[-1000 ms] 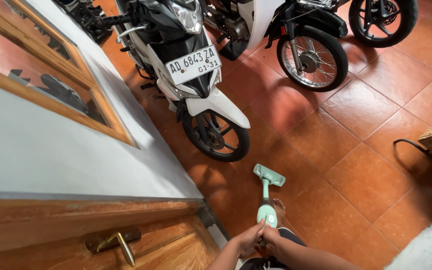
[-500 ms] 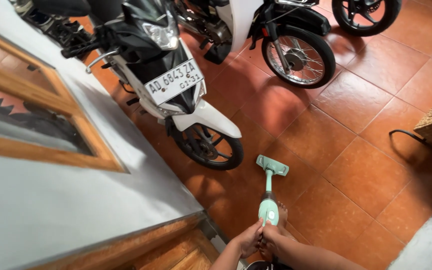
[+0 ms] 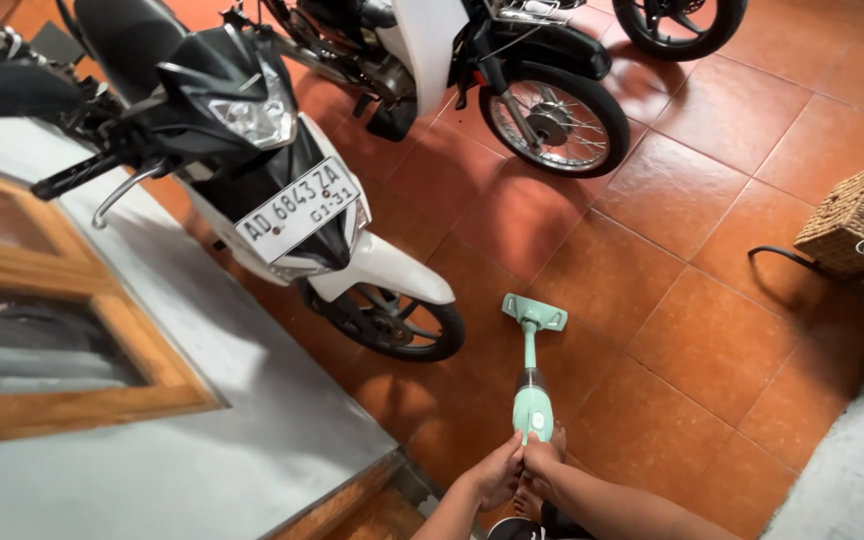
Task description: Vacuuming the tiled floor in a garage area around parked motorcycles.
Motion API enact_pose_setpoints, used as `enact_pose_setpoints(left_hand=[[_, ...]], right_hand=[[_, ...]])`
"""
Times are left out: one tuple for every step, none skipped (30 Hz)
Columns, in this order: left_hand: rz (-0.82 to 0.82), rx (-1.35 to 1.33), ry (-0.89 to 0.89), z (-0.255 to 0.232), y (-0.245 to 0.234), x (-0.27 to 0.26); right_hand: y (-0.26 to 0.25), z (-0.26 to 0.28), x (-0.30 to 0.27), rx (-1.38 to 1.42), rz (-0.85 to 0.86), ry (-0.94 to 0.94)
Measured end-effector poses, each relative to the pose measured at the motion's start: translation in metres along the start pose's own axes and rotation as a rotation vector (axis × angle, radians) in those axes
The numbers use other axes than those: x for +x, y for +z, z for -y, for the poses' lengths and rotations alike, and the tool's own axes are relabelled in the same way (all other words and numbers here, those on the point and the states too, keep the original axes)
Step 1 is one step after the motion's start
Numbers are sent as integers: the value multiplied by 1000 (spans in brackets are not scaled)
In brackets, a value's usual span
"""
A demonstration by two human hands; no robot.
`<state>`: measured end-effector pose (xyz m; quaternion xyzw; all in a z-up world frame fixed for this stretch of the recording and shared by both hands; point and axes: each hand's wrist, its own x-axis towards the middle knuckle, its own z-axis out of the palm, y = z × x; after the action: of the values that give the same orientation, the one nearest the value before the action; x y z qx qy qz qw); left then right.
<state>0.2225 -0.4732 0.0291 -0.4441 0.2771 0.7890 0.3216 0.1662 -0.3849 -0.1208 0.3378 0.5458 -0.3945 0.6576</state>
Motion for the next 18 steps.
enact_pose_setpoints(left_hand=[[16,-6,22,-7,3,0],[32,-12,43,-14,6,0],[34,-6,36,-22,8,1],[-17,5,-13,-29,11,3],[-66,18,-61,-38,14,6],[-64,24,-67,-42,14,12],[-54,64,-20,-46,15,17],[-44,103,28,-49,15,22],[-42,108,21,-54,14,30],[-60,104,47,-58,12,37],[-77,102,74,-63,10,45],[-76,109,68,-71,13,48],[-65,98,96,-79,16,52],[-53,86,124,-86,18,56],[-52,91,116,-93,21,58],[-78,75,113,-100,25,61],[-104,59,110,-106,27,63],[-104,64,103,-108,27,65]], right_hand=[[-3,1,15,-65,-3,-41],[-7,2,31,-129,-5,-82],[-3,15,6,-121,-7,-79],[0,29,-19,-201,-151,-200],[2,44,-43,-282,-294,-325],[1,51,-40,-273,-297,-323],[1,58,-38,-202,-302,-267],[0,64,-35,-131,-306,-212],[0,73,-37,-123,-308,-208],[-2,81,-38,-163,-257,-195],[-2,91,-40,-202,-206,-185],[-7,90,-4,-193,-207,-182],[-12,88,33,-165,-203,-270],[-17,87,69,-137,-200,-357],[-16,100,60,-129,-202,-353],[-16,113,51,-142,-170,-348],[-15,125,42,-155,-137,-344],[-15,135,28,-147,-138,-340]])
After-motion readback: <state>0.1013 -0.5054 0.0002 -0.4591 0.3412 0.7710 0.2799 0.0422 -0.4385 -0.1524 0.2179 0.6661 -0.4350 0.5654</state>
